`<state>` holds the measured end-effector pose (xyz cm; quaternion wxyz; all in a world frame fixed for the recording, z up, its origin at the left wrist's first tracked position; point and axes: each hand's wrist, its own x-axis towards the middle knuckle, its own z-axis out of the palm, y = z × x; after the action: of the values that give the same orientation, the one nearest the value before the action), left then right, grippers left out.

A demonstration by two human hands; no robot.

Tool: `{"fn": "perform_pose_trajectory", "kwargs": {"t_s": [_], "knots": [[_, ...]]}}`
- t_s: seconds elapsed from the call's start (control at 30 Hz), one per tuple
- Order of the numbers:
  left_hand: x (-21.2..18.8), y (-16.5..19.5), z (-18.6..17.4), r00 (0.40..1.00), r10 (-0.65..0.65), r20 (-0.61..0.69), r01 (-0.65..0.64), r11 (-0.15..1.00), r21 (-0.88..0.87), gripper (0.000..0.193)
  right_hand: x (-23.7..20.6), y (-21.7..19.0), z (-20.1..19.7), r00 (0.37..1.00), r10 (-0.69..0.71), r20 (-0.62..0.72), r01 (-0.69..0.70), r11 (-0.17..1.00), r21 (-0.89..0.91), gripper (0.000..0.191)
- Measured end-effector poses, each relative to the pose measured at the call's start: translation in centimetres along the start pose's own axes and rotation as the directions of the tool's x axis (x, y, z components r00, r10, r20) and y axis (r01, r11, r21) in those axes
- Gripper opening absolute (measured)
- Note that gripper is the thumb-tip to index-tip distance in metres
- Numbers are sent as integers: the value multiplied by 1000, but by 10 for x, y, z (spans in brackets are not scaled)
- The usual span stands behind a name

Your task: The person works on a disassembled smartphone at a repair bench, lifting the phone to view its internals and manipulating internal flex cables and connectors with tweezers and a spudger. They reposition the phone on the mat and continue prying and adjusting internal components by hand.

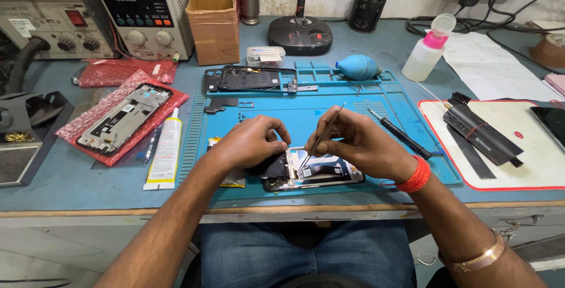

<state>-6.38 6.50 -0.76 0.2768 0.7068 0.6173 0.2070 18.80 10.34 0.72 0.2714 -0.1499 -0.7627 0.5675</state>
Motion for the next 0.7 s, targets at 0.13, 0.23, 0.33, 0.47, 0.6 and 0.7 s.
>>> {"fn": "perform_pose_trajectory", "kwargs": {"t_s": [0.13,0.23,0.33,0.47,0.6,0.7], "knots": [[0,-2,-2,1000,-17,21,18,998,-53,25,2,1,-3,999,-15,-51,13,999,-29,19],[1,-4,-3,999,-1,51,7,993,-114,28,5,3,-2,988,-68,-137,56,994,-89,20],[1,-6,-3,998,7,67,4,987,-160,29,9,6,2,970,-165,-179,140,980,-143,20],[2,-6,-3,999,-8,51,17,985,-173,28,14,9,10,959,-206,-196,145,947,-285,21],[2,-8,-2,999,-25,29,29,985,-172,30,13,9,18,958,-186,-216,95,922,-375,23],[1,-9,-2,1000,-12,23,15,985,-174,33,13,7,21,955,-214,-204,116,906,-408,22]]}}
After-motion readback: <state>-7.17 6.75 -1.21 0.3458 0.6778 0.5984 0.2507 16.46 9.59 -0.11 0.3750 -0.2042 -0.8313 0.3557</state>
